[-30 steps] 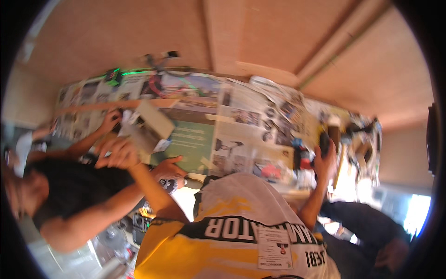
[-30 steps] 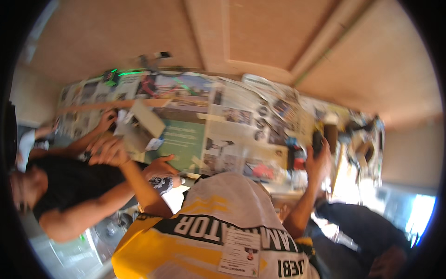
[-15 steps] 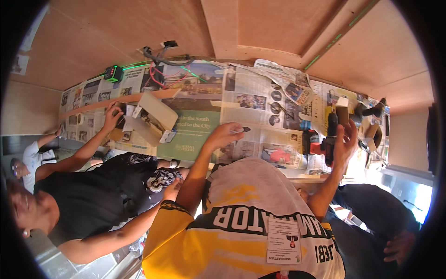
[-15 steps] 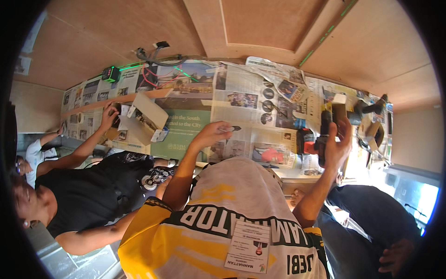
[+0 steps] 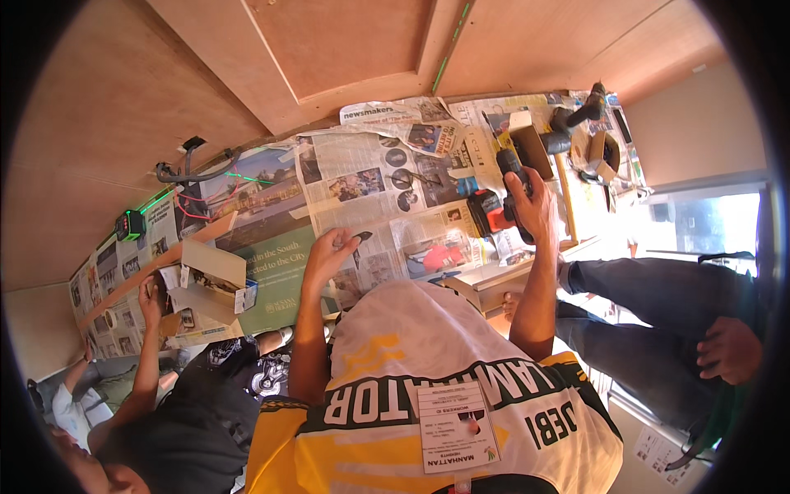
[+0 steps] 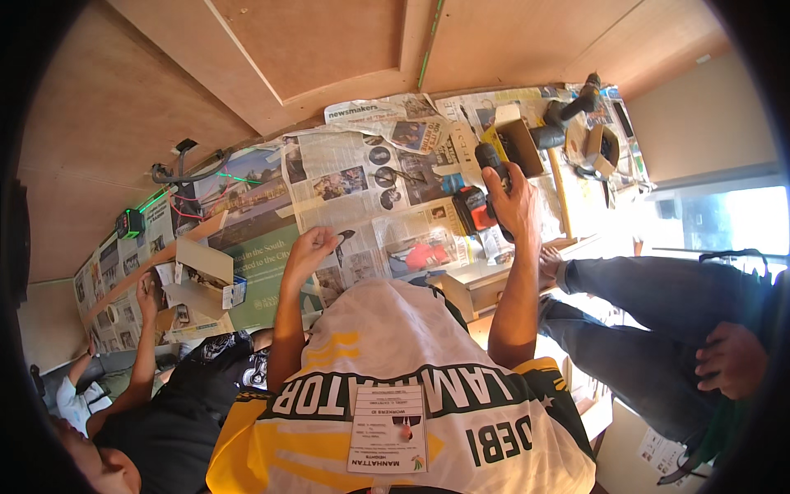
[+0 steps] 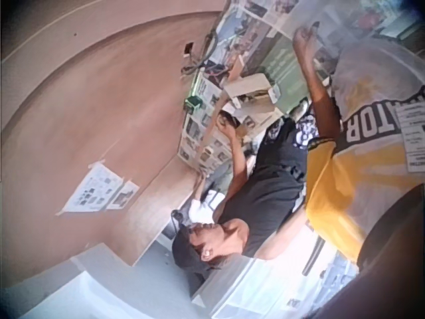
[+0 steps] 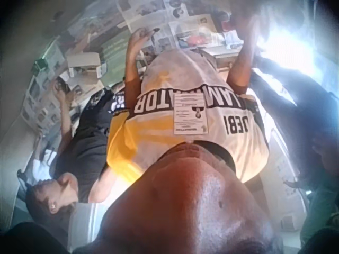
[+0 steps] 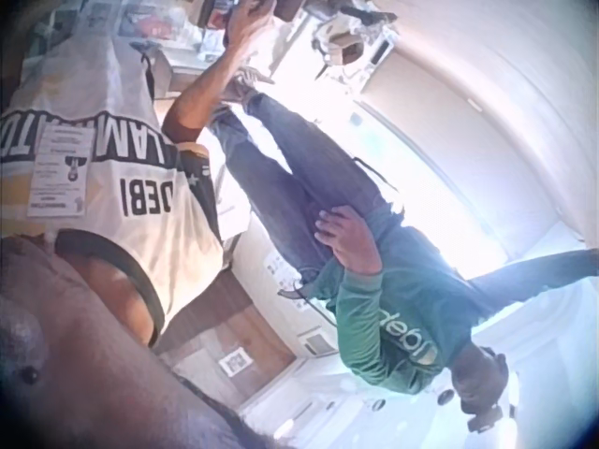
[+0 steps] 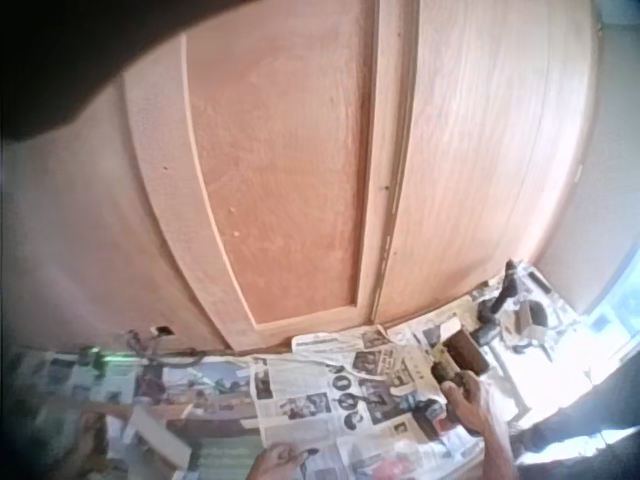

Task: The person picks up a drill, inserts a bit, and drills several holes into a large wooden panel fixed to the wall, while another person assists by holding the panel.

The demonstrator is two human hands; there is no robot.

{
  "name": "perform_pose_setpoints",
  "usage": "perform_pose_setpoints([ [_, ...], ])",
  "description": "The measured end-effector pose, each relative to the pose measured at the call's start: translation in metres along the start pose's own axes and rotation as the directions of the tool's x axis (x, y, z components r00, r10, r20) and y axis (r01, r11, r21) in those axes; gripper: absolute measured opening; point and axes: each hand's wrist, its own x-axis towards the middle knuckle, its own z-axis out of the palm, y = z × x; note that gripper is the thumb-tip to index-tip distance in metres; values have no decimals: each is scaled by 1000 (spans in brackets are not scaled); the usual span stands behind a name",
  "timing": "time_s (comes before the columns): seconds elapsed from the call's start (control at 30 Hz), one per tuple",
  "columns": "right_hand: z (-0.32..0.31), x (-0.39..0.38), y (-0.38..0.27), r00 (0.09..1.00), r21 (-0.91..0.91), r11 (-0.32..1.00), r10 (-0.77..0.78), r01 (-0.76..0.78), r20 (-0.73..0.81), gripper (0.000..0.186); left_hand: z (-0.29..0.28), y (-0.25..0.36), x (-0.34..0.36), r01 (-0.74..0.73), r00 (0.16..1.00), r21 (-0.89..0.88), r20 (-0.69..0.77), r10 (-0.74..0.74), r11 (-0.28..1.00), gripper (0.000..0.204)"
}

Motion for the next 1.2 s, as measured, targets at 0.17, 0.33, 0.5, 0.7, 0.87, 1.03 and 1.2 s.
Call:
perform_pose_setpoints([
  [0.17,-3,-3,-3,999,-36,998,44,-43,20,65,10,14,5,-4,998,62,61,0,998,42],
  [0.33,-5,-6,-5,999,-27,998,48,-48,-1,63,19,-23,17,-80,997,-9,21,81,997,35],
  [0.5,-11,-3,-15,993,-18,996,93,-92,66,63,14,-42,22,23,999,-232,34,-16,973,24],
  [0.7,-15,-3,-10,994,-2,997,80,-80,69,62,9,-29,25,137,990,-337,57,-125,931,21],
  [0.87,-12,-4,-6,993,23,996,83,-86,79,62,5,-30,22,140,990,-338,62,-127,930,23],
  [1.03,-12,-4,-7,995,-9,997,80,-80,64,63,6,-29,23,142,990,-321,53,-132,936,23],
  [1.2,-11,-3,-4,997,-33,998,58,-57,44,60,6,-27,23,163,987,-369,62,-151,915,24],
])
